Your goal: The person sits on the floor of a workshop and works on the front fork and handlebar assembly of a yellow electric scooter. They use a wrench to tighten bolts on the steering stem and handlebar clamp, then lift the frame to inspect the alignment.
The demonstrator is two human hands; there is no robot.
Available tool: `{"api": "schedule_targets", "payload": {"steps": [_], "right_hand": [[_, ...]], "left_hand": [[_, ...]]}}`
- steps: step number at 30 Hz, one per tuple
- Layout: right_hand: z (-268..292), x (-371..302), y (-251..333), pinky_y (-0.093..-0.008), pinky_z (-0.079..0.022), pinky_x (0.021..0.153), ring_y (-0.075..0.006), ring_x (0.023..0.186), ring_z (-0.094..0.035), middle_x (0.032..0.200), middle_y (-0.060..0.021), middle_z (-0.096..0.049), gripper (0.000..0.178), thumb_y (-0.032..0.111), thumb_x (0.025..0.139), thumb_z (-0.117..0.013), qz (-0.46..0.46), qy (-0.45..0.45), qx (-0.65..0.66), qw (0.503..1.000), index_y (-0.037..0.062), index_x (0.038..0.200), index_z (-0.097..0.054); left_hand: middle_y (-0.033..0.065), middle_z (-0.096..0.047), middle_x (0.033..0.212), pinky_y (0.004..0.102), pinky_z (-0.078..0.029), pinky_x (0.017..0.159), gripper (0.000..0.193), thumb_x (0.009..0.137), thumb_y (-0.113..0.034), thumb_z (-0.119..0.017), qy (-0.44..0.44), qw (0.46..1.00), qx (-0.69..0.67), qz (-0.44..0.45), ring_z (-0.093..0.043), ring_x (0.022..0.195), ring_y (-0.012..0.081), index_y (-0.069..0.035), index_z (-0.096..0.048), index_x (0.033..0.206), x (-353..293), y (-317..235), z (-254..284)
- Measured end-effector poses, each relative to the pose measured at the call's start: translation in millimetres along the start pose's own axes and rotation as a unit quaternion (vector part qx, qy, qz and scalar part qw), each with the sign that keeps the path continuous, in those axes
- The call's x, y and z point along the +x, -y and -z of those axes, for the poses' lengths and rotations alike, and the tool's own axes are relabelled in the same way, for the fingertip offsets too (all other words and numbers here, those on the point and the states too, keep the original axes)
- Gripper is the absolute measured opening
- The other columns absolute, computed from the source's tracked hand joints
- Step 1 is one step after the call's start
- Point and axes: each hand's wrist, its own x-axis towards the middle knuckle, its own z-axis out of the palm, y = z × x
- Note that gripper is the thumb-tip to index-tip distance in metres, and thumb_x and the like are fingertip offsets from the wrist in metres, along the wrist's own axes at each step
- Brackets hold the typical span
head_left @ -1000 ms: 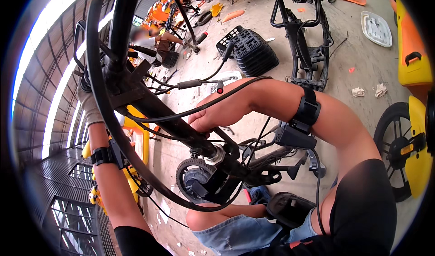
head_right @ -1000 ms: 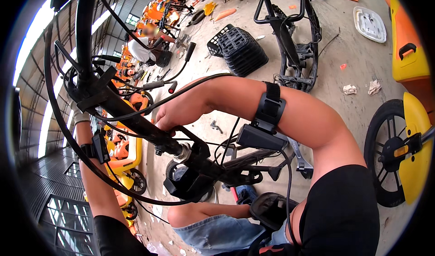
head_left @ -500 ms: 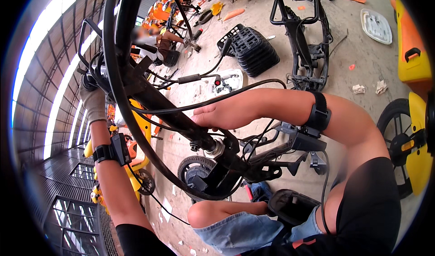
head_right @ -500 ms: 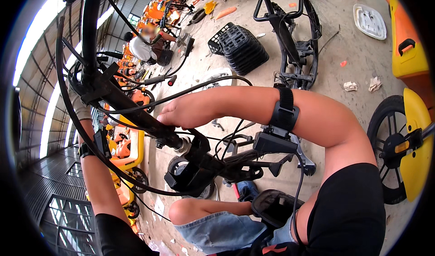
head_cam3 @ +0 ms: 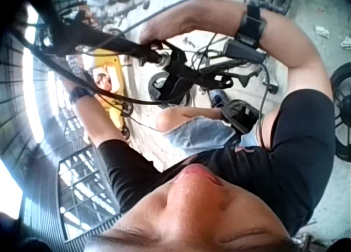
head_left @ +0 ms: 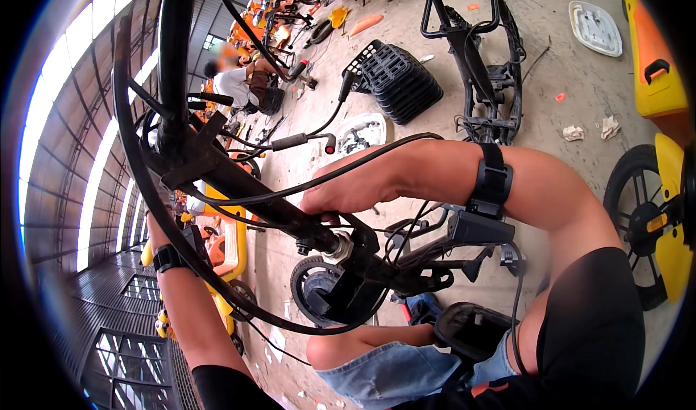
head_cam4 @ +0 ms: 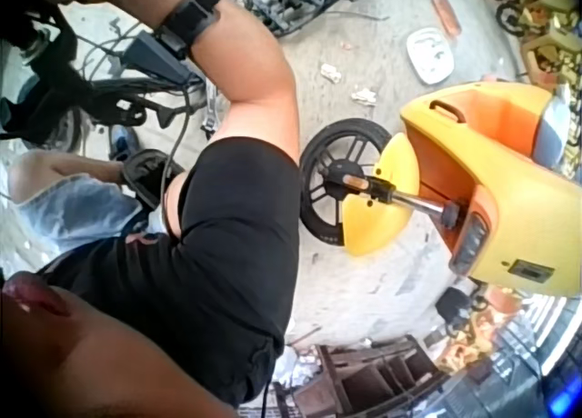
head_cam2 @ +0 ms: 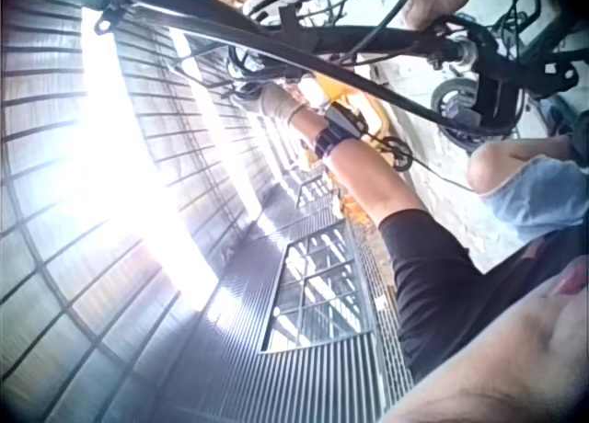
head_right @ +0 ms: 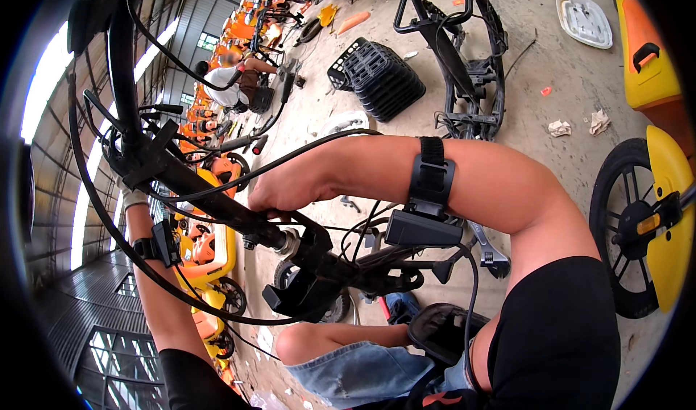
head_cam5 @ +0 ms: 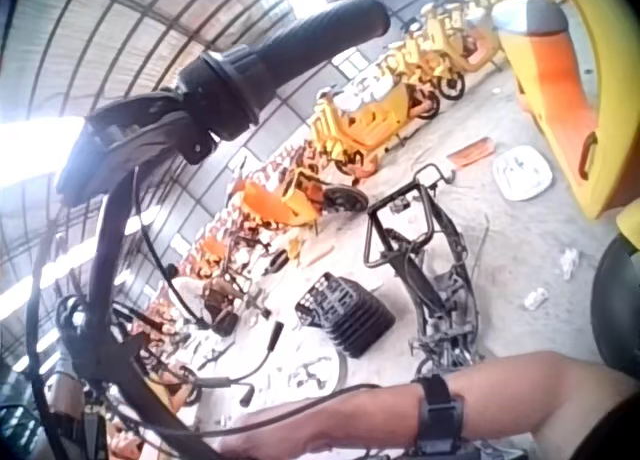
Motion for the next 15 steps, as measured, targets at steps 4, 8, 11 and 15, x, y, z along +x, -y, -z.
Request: {"api": "schedule_targets", "payload": {"steps": [4, 8, 11, 15], "right_hand": [[-0.6, -1.8, 8.0, -0.0327, -0.038, 0.064, -0.0145, 0.068, -0.046, 0.07, -0.0027, -0.054, 0.04, 0.037, 0.094, -0.043, -0.008, 0.013, -0.009, 1.0, 0.0054, 0.076, -0.06], [-3.5, -5.2, 17.4, -0.0337, -0.038, 0.069, -0.0171, 0.07, -0.045, 0.072, -0.0057, -0.052, 0.04, 0.036, 0.094, -0.041, -0.04, 0.001, -0.061, 0.997, 0.0025, 0.076, -0.053], [-2.0, -5.4, 18.9, -0.0342, -0.039, 0.073, -0.0184, 0.073, -0.044, 0.078, -0.0055, -0.05, 0.031, 0.027, 0.098, -0.039, -0.043, 0.012, -0.082, 0.996, 0.0028, 0.084, -0.053], [-4.8, 10.3, 5.0, -0.034, -0.04, 0.074, -0.0193, 0.075, -0.045, 0.081, -0.0054, -0.05, 0.027, 0.02, 0.099, -0.037, -0.01, 0.048, -0.097, 0.994, 0.0019, 0.089, -0.054]], "left_hand": [[0.0045, -0.066, 0.099, 0.0281, -0.052, 0.077, 0.025, 0.089, -0.006, -0.064, -0.006, 1.0, 0.003, 0.003, -0.063, 0.088, 0.0131, -0.002, -0.059, 0.113, -1.8, -1.3, 11.8], [0.0023, -0.069, 0.094, 0.0272, -0.051, 0.074, 0.022, 0.087, -0.004, -0.067, -0.007, 0.995, -0.097, 0.03, -0.064, 0.084, 0.0109, -0.003, -0.063, 0.108, -3.9, 4.8, 13.2], [0.0041, -0.07, 0.09, 0.0272, -0.051, 0.074, 0.022, 0.082, -0.003, -0.072, 0.001, 0.995, 0.099, -0.031, -0.066, 0.081, 0.0123, -0.003, -0.062, 0.101, -7.1, -23.1, 8.9], [0.0081, -0.07, 0.088, 0.0322, -0.053, 0.074, 0.027, 0.081, -0.011, -0.072, 0.0, 0.985, 0.167, 0.034, -0.069, 0.08, 0.021, -0.006, -0.059, 0.104, -14.3, -29.2, 30.8]]}}
